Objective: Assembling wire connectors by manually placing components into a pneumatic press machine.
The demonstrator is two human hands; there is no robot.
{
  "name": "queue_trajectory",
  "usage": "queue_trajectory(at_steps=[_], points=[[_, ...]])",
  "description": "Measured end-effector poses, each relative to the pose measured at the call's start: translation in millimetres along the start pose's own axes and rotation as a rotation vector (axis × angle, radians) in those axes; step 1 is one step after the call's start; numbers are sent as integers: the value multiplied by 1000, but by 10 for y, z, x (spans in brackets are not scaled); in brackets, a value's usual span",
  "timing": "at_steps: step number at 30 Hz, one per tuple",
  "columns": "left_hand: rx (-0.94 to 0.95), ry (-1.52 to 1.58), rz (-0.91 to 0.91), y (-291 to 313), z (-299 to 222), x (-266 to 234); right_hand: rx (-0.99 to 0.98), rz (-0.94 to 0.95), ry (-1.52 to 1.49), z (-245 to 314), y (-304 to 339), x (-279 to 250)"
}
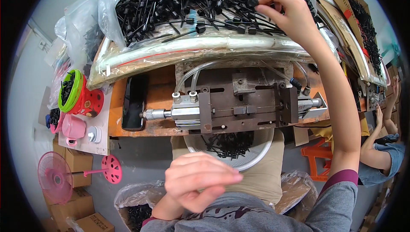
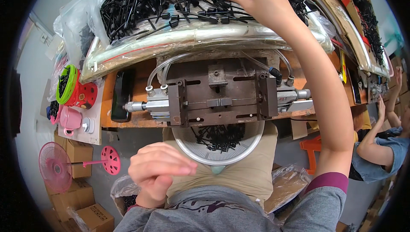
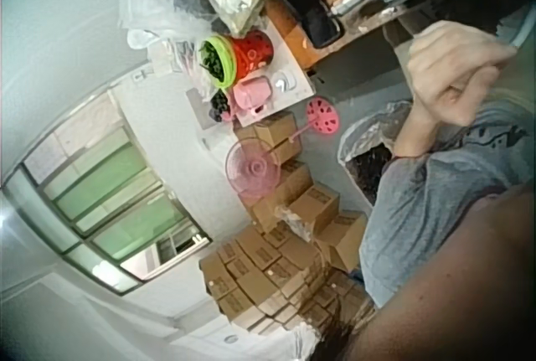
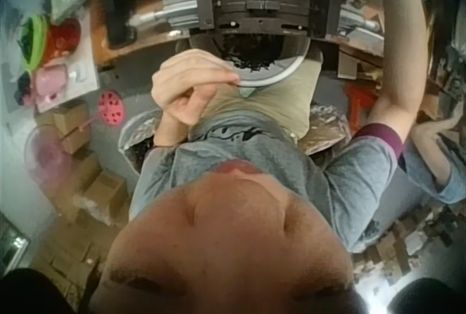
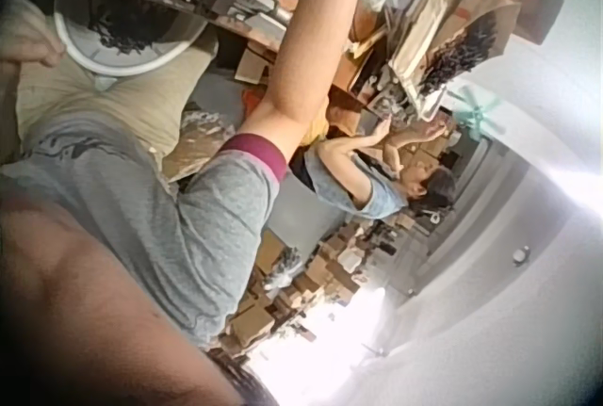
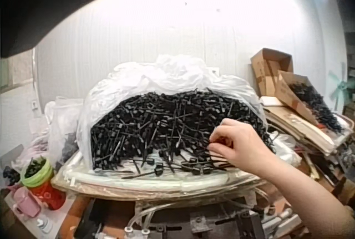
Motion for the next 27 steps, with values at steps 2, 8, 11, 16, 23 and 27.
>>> queue_trajectory(at_steps=[2, 8, 11, 16, 23, 27], points=[[-28, -113, -34, -11, 61, 31, 128, -86, -96, -122, 9, -44], [-83, -256, -97, -135, 129, 139, 440, -140, -341, -350, 97, -113], [-10, -362, -129, -222, 134, 135, 277, -334, -249, 236, 235, -327], [-370, -65, -279, -283, 241, 212, -441, -296, -170, 1313, 924, -421], [-183, -376, -47, -7, 329, 247, -237, -201, -119, 1440, 1536, -531], [45, -502, -29, 52, 377, 321, -43, -225, -140, 1400, 1648, -530]])
Point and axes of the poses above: each hand's wrist, its own y-axis away from the middle knuckle, its own x-axis out of the palm, z = x × y, the point moved 4 cm from there along -y, towards the middle knuckle, and after that the axes turned 15 degrees about -z, right-handed, at the moved point
